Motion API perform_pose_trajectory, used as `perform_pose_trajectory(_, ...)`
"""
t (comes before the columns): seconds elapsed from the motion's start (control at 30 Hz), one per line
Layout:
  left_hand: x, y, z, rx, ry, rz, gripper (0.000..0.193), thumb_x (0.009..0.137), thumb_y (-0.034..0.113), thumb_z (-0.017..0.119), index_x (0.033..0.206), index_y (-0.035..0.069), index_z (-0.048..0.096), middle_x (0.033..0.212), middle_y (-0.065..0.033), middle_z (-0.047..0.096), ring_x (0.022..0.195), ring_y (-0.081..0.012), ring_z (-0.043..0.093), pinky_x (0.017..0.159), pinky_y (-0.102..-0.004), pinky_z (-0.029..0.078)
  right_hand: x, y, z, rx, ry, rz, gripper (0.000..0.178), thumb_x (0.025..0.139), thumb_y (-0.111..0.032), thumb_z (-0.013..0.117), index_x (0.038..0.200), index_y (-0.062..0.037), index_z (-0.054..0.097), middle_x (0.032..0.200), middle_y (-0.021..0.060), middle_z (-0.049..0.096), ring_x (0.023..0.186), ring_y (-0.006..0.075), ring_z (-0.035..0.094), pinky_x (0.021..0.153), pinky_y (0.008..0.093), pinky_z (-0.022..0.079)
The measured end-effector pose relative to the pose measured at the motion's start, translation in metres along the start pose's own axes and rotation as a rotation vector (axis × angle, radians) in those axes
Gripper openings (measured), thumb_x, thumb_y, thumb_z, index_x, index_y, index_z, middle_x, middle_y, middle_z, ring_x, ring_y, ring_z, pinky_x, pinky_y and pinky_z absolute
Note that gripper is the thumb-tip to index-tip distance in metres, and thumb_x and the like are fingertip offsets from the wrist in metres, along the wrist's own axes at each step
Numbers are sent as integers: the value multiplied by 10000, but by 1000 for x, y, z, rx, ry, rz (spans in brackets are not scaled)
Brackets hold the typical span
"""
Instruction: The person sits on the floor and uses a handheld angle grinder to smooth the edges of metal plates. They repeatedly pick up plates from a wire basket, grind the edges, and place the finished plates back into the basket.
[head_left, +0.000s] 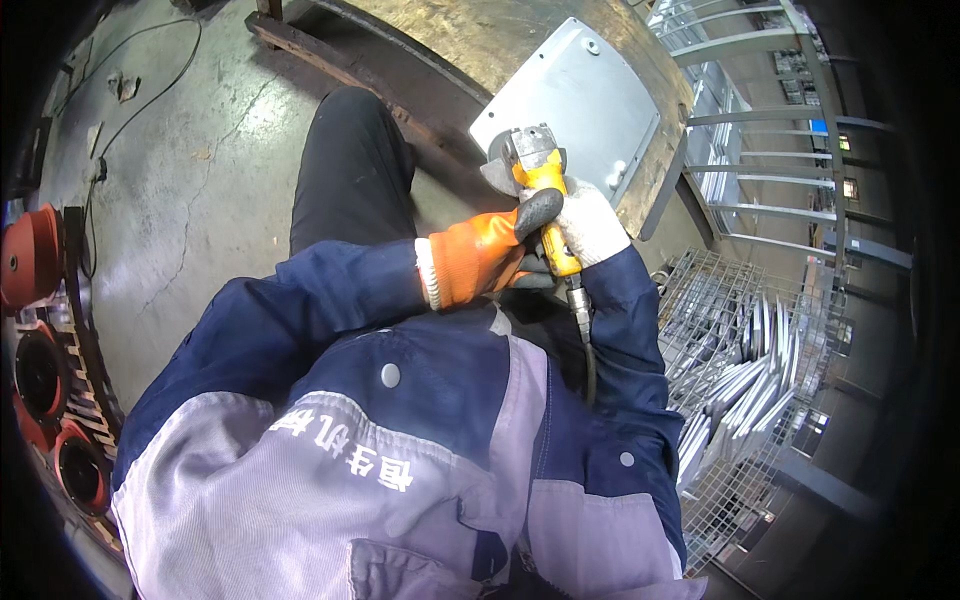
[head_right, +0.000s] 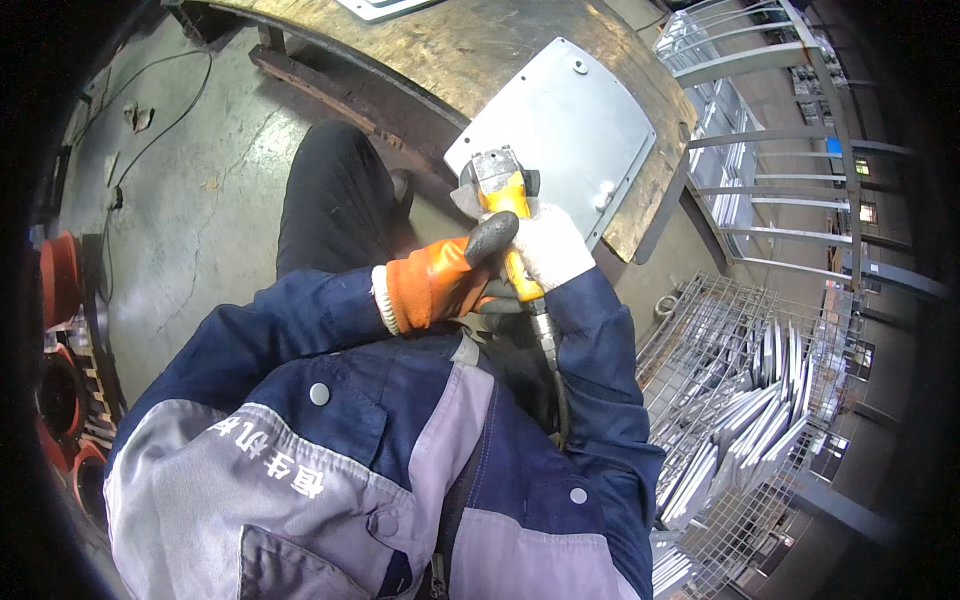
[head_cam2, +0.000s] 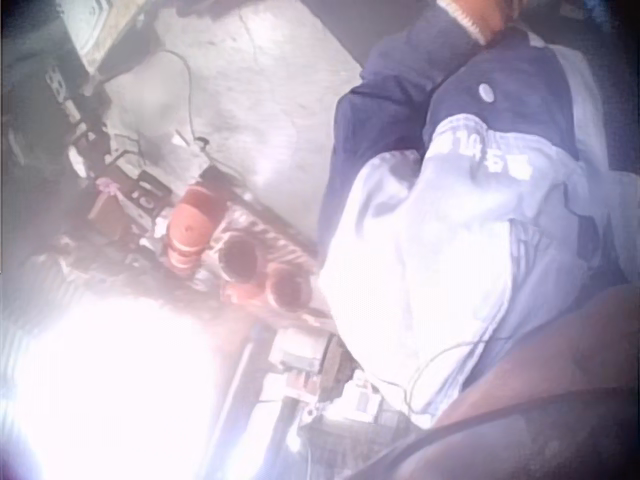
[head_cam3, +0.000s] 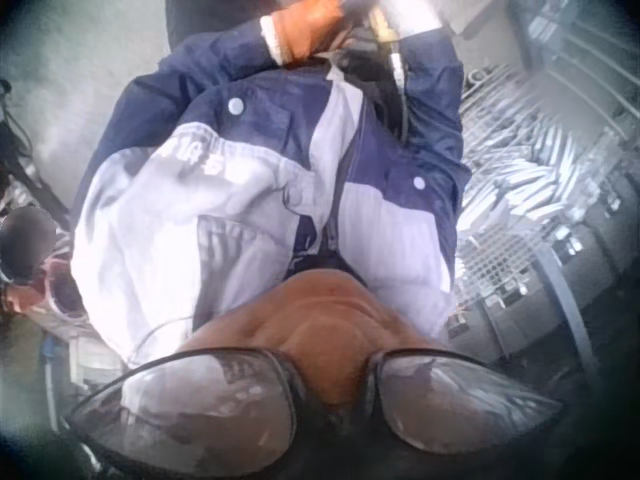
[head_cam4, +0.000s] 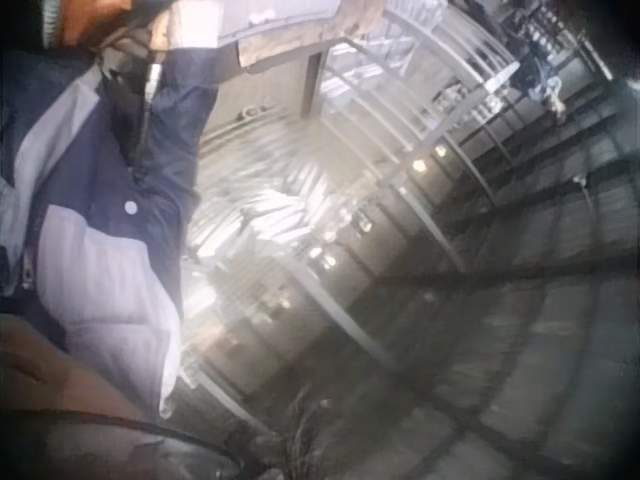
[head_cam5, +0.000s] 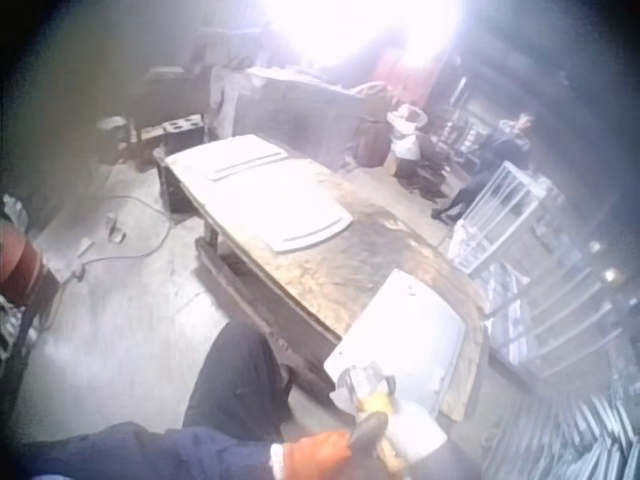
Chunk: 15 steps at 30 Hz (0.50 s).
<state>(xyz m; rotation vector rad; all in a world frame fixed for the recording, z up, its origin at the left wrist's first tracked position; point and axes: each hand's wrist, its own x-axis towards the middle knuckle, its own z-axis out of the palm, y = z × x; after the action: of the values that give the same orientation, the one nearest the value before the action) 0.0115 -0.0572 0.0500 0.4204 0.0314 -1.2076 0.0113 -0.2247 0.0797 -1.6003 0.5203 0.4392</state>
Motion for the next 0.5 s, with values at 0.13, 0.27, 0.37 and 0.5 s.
perform_pose_trajectory(0.13, 16, -4, -15, -57, -22, 47, 557, 913, 549, 560, 1302, 152, 525, 1110, 1, 651, 887, -86, 642, 672, -213, 518, 18, -4, -1, -1, -62, -7, 263, 870, -163, 641, 1073, 5, 635, 844, 62, 646, 676, 127, 605, 604, 249, 491)
perform_pose_trajectory(0.27, 16, -10, -23, 153, -29, 230, 446, 975, 314, 537, 1370, 127, 446, 1081, -14, 629, 927, -84, 603, 763, -228, 512, 22, -5, -6, -172, -19, 68, 273, 860, -142, 661, 1082, 14, 631, 903, 64, 648, 758, 118, 600, 668, 252, 485)
perform_pose_trajectory(0.37, 8, -15, -22, 665, -55, 541, 422, 992, 128, 476, 1406, 110, 395, 1045, -18, 602, 920, -59, 547, 792, -224, 491, 14, -2, -11, -116, -85, -14, 277, 859, -151, 667, 1076, 16, 628, 890, 57, 645, 746, 115, 598, 660, 250, 482)
perform_pose_trajectory(0.5, 11, -19, -13, 196, -160, 184, 443, 988, 53, 440, 1421, 112, 370, 1053, -16, 575, 933, -53, 519, 814, -244, 479, 1, 8, -18, -195, -20, -4, 303, 853, -180, 689, 1085, 5, 624, 895, 57, 646, 749, 117, 600, 661, 256, 488)
